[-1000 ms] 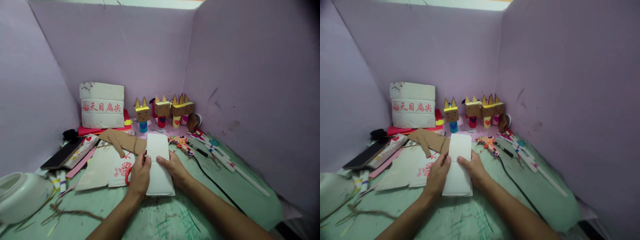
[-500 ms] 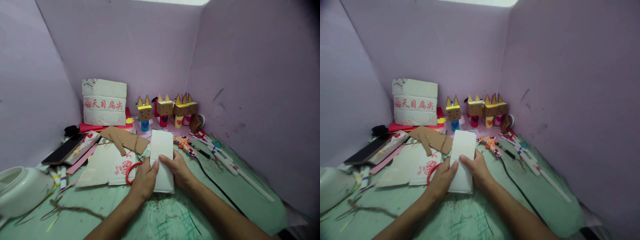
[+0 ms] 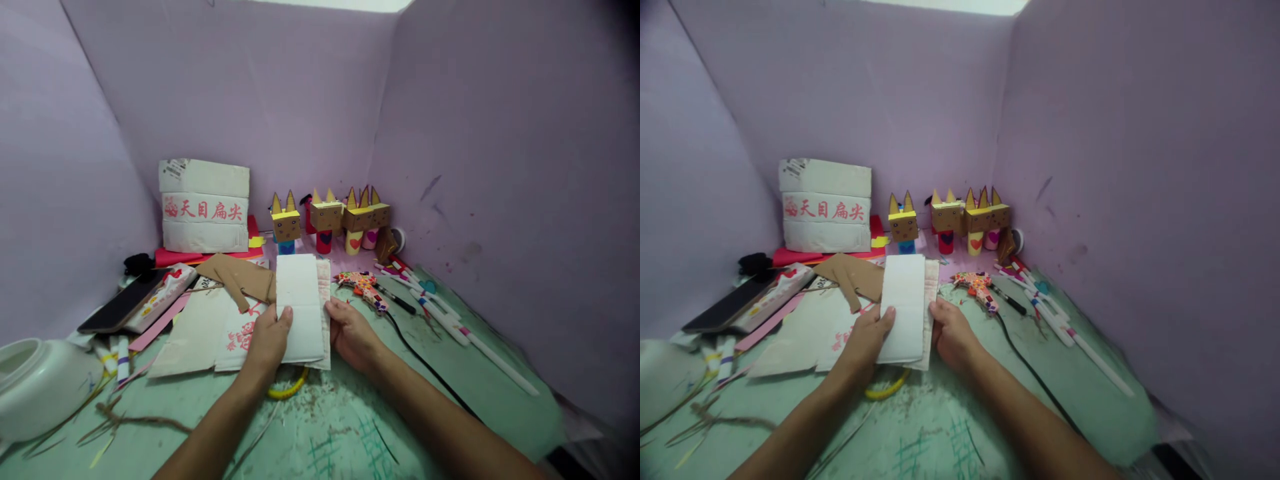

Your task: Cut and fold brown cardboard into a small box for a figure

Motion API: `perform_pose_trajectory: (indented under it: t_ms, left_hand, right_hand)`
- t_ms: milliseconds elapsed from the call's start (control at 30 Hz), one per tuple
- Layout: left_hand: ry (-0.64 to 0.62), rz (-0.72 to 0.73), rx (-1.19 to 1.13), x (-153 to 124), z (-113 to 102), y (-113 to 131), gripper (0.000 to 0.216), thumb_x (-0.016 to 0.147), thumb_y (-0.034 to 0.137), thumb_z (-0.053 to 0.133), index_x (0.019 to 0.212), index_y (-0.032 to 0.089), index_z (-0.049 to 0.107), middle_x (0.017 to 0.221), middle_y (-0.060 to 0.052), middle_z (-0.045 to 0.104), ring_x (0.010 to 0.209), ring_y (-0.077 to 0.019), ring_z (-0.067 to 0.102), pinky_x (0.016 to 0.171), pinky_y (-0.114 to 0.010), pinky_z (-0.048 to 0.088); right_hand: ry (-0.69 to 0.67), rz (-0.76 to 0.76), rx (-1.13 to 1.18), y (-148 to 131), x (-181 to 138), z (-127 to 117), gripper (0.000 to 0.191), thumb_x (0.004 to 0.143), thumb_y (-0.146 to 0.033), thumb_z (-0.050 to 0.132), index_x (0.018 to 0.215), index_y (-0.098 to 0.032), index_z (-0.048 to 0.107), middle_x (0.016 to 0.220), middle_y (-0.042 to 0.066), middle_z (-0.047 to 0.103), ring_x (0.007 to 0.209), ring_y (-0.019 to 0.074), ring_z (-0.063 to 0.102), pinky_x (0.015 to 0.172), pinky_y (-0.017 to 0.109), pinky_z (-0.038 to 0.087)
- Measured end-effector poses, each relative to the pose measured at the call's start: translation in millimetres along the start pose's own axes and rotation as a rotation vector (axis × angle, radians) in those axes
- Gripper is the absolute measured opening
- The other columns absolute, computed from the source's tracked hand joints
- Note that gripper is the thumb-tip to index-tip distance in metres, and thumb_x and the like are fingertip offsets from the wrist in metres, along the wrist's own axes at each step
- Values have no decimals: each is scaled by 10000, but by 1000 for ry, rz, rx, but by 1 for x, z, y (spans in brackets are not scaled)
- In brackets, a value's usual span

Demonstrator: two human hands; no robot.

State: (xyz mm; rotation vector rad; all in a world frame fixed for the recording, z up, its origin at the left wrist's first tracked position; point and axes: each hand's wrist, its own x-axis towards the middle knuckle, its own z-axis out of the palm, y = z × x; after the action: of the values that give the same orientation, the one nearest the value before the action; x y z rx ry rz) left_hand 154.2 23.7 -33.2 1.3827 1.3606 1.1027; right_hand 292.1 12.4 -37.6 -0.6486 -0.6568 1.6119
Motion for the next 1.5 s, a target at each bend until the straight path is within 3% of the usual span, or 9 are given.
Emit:
perform_pose_trajectory:
  t_ms: [267,467,633,733,833,933,1133,1300,1500]
  left_hand:
    - [221,-72,268,28,-53,20,385,775,391,475,1005,112,608,918,-119,696,764,-240,652,619,-304,499]
    - [320,-151,766,42,-97,18,459,719,311,551,1136,125,590,1010,-208,663,1018,-412,565,828,-509,420]
    - [342,-135,992,34,-89,25,472,780,349,491,1189,121,549,1154,-231,587,1096,-448,499,814,-548,412]
    - [398,90,986,19,-67,30,415,807,350,474,1165,148,533,1187,-165,564,1097,-343,517,827,-429,437]
    - [36,296,943,-4,-38,32,224,808,358,486,953,224,592,923,-44,657,803,-220,621,693,-314,461]
    - [-255,290,1215,-25,-15,28,226,736,211,500,943,188,587,920,-94,645,843,-290,605,655,-361,455]
    - [-356,262,1275,-34,0,20,449,577,47,494,1017,120,543,966,-168,619,887,-327,585,702,-397,450]
    - [-225,194,1181,-23,-17,32,395,618,71,471,990,198,511,945,-104,639,862,-288,612,635,-335,437]
    - [297,-5,1173,16,-99,41,469,640,142,488,1104,206,518,1058,-151,630,926,-353,606,672,-379,441]
  right_hand:
    - [83,-19,-51,-3,2,-6,185,599,-276,718,719,-183,612,772,54,733,874,283,667,747,413,522]
    - [148,51,-111,-7,-1,-5,168,582,-227,709,719,-174,626,760,54,734,818,265,676,722,386,528]
    - [178,58,-118,-7,-2,-5,141,591,-199,675,718,-162,629,723,47,730,767,243,682,715,362,530]
    - [214,43,-123,-8,-1,-5,135,573,-166,676,694,-157,619,702,42,725,758,236,684,711,350,533]
    - [256,7,-123,-11,1,-8,151,561,-154,677,696,-157,610,701,43,723,774,238,683,709,347,537]
    - [305,-47,-118,-17,3,-12,159,572,-158,661,721,-170,605,721,35,725,807,238,680,715,347,540]
    - [367,-60,-128,-25,7,-21,138,593,-126,615,720,-179,599,743,41,728,850,248,676,737,364,544]
    - [376,-74,-155,-25,7,-22,160,611,-150,607,769,-179,608,748,47,727,851,256,678,741,378,546]
    - [398,-55,-190,-24,6,-19,131,596,-160,613,720,-192,588,760,55,728,866,261,674,717,372,551]
